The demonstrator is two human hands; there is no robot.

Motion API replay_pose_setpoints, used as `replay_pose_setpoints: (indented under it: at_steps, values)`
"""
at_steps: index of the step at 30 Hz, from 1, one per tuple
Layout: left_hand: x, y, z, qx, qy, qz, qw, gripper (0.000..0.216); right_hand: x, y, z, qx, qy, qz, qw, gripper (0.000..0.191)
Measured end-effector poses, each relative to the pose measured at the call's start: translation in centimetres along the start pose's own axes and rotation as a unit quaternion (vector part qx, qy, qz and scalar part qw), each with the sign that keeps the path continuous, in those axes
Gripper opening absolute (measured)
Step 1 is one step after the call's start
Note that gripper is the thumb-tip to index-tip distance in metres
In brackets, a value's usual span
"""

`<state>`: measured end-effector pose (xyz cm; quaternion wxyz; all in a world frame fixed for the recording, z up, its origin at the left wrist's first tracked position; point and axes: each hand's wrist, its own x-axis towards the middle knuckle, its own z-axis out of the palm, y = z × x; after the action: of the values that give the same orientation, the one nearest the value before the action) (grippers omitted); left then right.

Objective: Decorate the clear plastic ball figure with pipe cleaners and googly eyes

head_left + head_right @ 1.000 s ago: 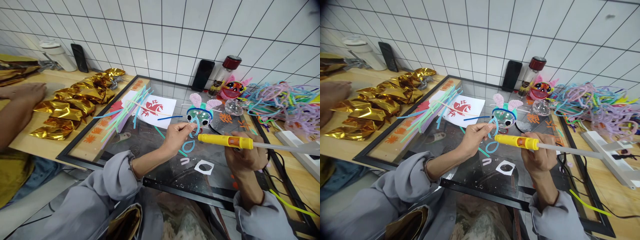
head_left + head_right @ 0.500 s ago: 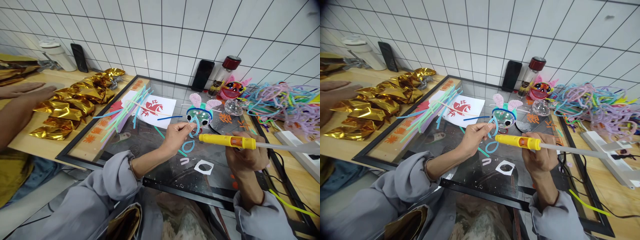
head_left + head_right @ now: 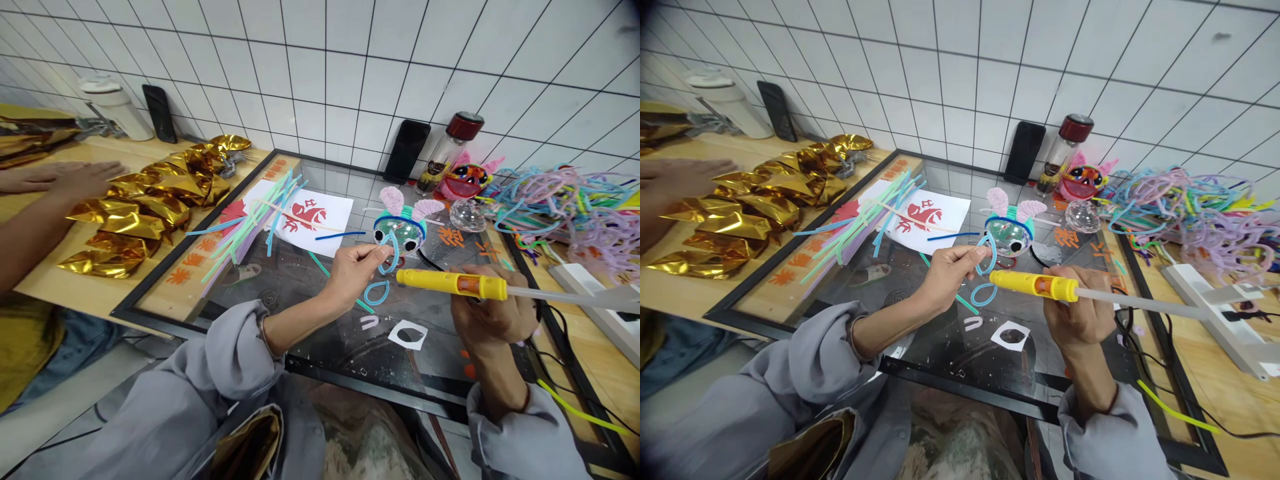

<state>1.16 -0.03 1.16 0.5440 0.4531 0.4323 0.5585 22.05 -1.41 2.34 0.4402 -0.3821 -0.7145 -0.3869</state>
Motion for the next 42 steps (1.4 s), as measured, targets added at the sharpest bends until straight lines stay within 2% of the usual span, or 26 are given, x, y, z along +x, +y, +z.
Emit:
replay_pose_setpoints:
  at_steps: [6,11,19,24,28,36,39,42]
  values:
    - [0.1,-0.1,-0.1,0.002,-0.001,0.001,1.0,0.034,-0.4,0.2,-0.2,0.003,-0.004,0.01,1.0,0.024]
    - [0.0,0.0,0.0,-0.001,-0.001,-0.001,1.0,0.034,-0.7,0.2,-0.2,-0.002,-0.018,0.044,0.999,0.02]
    - [-0.2,0.2,0.0,0.004,-0.009,-0.001,1.0,0.032,0.3,-0.1,-0.1,0.015,0.006,-0.009,1.0,0.02]
    - [-0.1,0.2,0.0,0.004,-0.004,-0.002,1.0,0.034,-0.5,0.2,0.0,0.008,-0.039,0.043,0.998,0.006]
    - [0.0,0.1,0.0,0.007,-0.003,0.0,1.0,0.034,-1.1,0.4,0.0,0.006,-0.055,0.069,0.996,0.007]
    - [0.1,0.1,-0.1,0.007,-0.001,-0.001,1.0,0.035,-0.2,0.1,-0.3,0.005,-0.001,0.025,1.0,0.02]
    - [0.0,0.0,-0.1,0.02,-0.022,-0.008,1.0,0.036,-0.4,0.0,-0.4,-0.016,0.001,0.053,0.998,0.02]
    - [-0.1,-0.2,-0.2,0.051,-0.07,-0.01,0.996,0.036,-1.0,0.2,-0.4,-0.066,-0.028,0.118,0.99,0.014]
